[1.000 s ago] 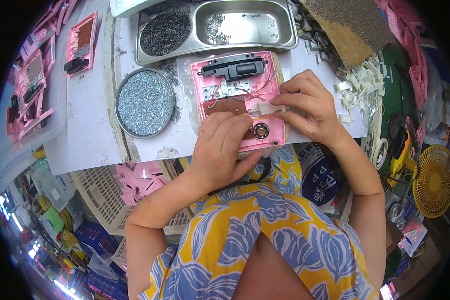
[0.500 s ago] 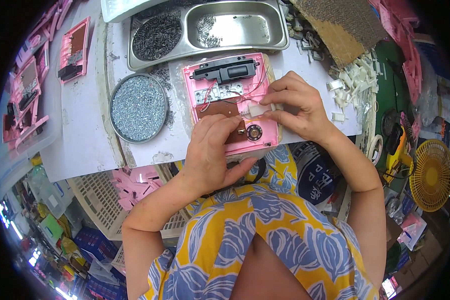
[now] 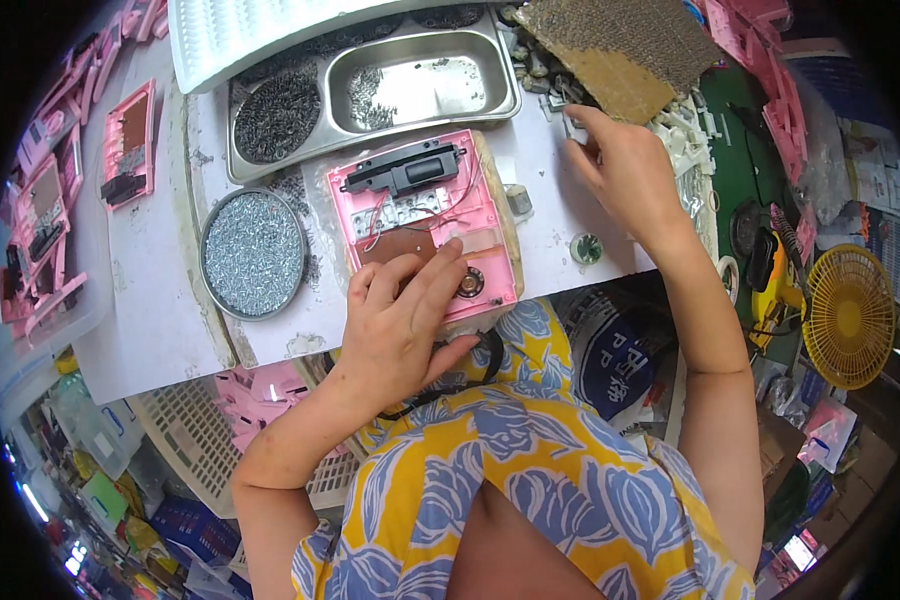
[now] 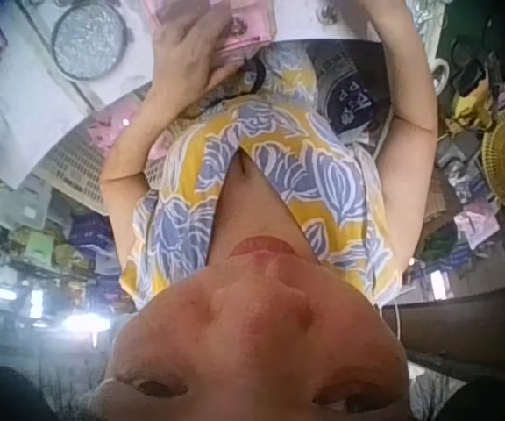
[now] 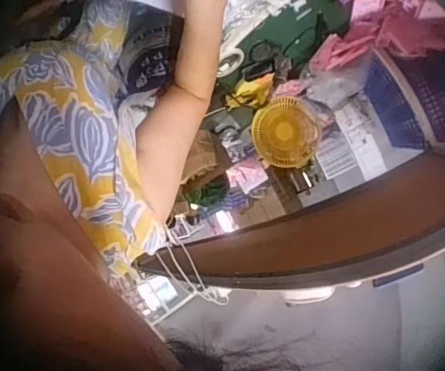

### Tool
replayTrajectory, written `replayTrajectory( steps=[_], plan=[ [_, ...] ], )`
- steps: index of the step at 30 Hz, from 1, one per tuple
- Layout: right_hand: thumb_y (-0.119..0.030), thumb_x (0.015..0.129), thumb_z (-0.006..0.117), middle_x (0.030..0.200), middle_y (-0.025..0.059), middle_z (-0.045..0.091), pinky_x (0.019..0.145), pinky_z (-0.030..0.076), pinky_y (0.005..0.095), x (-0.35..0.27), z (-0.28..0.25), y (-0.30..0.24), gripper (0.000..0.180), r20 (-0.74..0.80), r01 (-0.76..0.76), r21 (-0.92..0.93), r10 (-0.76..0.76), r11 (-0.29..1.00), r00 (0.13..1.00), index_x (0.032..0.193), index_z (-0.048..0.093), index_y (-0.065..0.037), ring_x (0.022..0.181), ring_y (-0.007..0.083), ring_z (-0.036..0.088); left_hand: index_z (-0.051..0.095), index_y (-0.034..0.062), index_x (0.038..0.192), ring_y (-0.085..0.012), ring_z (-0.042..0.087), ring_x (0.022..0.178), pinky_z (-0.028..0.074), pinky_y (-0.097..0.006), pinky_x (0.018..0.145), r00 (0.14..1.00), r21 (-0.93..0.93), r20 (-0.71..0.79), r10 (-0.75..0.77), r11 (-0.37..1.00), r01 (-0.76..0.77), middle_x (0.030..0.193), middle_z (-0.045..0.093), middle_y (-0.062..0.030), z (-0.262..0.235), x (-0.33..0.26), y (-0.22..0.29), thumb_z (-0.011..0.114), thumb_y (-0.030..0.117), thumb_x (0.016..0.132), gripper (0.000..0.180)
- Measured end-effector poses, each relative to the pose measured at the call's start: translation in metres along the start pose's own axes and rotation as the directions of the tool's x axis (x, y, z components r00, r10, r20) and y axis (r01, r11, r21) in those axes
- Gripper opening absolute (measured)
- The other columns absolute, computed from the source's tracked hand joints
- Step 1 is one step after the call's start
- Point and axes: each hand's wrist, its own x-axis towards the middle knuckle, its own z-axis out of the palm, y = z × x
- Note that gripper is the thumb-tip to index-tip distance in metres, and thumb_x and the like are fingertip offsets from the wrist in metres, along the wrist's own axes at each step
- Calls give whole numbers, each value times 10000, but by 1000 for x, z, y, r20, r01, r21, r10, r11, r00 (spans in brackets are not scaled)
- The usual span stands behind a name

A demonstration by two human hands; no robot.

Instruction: Soldering components and assembling a pink electronic toy device.

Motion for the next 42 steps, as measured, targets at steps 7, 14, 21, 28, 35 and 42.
replayTrajectory(
  steps=[7, 14, 21, 28, 35, 42],
  plan=[
    [-137, 914, 672, 840, 209, 717, 659, 544, 466, -4, 19, 18, 306, 83, -70, -261, 94, 963, 992, 1202, 633, -44, 746, 379, 699, 528, 45, 1361, -302, 554, 1130, 430, -441, 974, 1000, -58, -5, 15, 998, -16, 1424, 574, -105, -10, 7, 0, 862, 202, 702, 755],
    [-46, 900, 695, 849, 16, 699, 664, 522, 223, -47, -13, -48, 297, 190, -108, 812, -85, 573, 978, 1197, 697, -27, 771, 48, 648, 645, 27, 1101, -223, 655, 688, 528, -342, 590, 981, -383, -182, -68, 924, -7, 939, 680, -96, -19, 68, 4, 772, -16, 812, 319],
    [-24, 969, 648, 1055, 81, 693, 726, 592, 242, -69, -15, -34, 279, 183, -162, 962, -76, 219, 980, 1240, 650, 42, 820, 106, 683, 666, 63, 995, -290, 676, 747, 555, -363, 617, 929, -106, -179, 325, 932, -346, 925, 668, -94, -15, 89, 21, 799, 42, 748, 281],
    [-80, 1016, 612, 937, 146, 741, 656, 574, 259, -66, -13, 11, 187, 261, -280, 954, 158, 111, 952, 1158, 629, 41, 770, 162, 718, 694, 11, 950, -159, 662, 702, 530, -286, 640, 989, -370, -143, -28, 929, -27, 802, 671, -94, -37, 163, -3, 693, 39, 895, 62],
    [-112, 958, 684, 762, 94, 696, 590, 495, 254, -56, 5, 35, 152, 215, -319, 740, 241, 592, 946, 915, 613, 15, 678, 99, 657, 721, 15, 1009, -249, 712, 756, 554, -338, 714, 963, 56, -238, 124, 992, -114, 896, 735, -150, -9, 259, -82, 727, 126, 890, 163],
    [-118, 867, 748, 683, 54, 638, 587, 473, 263, -59, -4, 45, 171, 121, -269, 547, 243, 793, 963, 864, 639, 15, 619, 90, 579, 713, 38, 958, -344, 696, 781, 550, -418, 724, 942, 192, -239, 235, 963, -192, 869, 715, -164, 3, 271, -76, 737, 174, 880, 159]
  ],
)
